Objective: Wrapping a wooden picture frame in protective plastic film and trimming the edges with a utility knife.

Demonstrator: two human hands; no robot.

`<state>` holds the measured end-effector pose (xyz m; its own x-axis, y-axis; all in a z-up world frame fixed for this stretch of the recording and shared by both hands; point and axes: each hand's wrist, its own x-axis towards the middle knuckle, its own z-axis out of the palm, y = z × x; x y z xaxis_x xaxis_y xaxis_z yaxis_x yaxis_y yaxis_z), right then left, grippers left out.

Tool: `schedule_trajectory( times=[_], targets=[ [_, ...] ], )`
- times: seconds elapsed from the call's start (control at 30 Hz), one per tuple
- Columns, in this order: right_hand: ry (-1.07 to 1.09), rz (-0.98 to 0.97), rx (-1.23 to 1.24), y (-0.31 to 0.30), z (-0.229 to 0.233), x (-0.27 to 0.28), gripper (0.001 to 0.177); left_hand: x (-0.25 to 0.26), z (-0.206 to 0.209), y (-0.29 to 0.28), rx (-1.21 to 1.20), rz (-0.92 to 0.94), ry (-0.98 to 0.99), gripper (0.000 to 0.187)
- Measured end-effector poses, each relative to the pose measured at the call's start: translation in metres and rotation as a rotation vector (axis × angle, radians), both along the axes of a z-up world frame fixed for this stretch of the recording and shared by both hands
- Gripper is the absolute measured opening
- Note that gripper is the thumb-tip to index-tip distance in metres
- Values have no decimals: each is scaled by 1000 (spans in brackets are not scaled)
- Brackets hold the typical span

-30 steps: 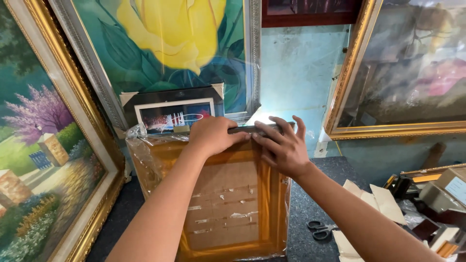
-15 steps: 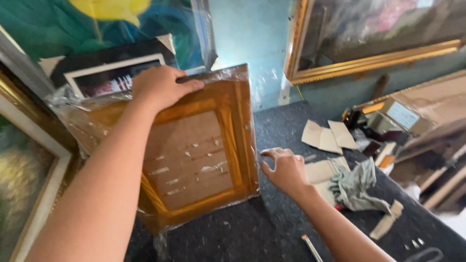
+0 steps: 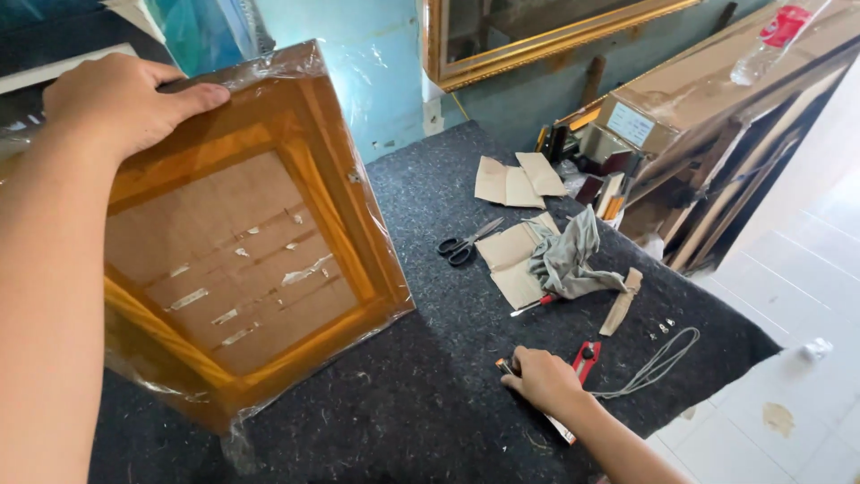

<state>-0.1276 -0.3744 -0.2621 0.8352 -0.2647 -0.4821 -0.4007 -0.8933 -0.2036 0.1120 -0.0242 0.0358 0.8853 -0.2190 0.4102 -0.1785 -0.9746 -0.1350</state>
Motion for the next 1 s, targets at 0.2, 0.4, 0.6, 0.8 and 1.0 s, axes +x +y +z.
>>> schedule_trajectory(
  times=[0.2,0.4,0.6,0.8,1.0],
  targets=[
    [-333,-504,771,11,8,6,25,9,-3,3,10,20,-6,81],
    [-222,-475,1315,26,39,21,31,-3,3,-4,-6,66,31,81],
    [1,-553,1748,36,79,57,40,-32,13,-14,-78,-9,27,78],
    [-24,-177,1785,59,158,91,15,-61,27,-28,-101,14,81,76],
    [-508,134,1473,92,263,114,14,-96,41,-43,-217,87,198,42]
  ],
)
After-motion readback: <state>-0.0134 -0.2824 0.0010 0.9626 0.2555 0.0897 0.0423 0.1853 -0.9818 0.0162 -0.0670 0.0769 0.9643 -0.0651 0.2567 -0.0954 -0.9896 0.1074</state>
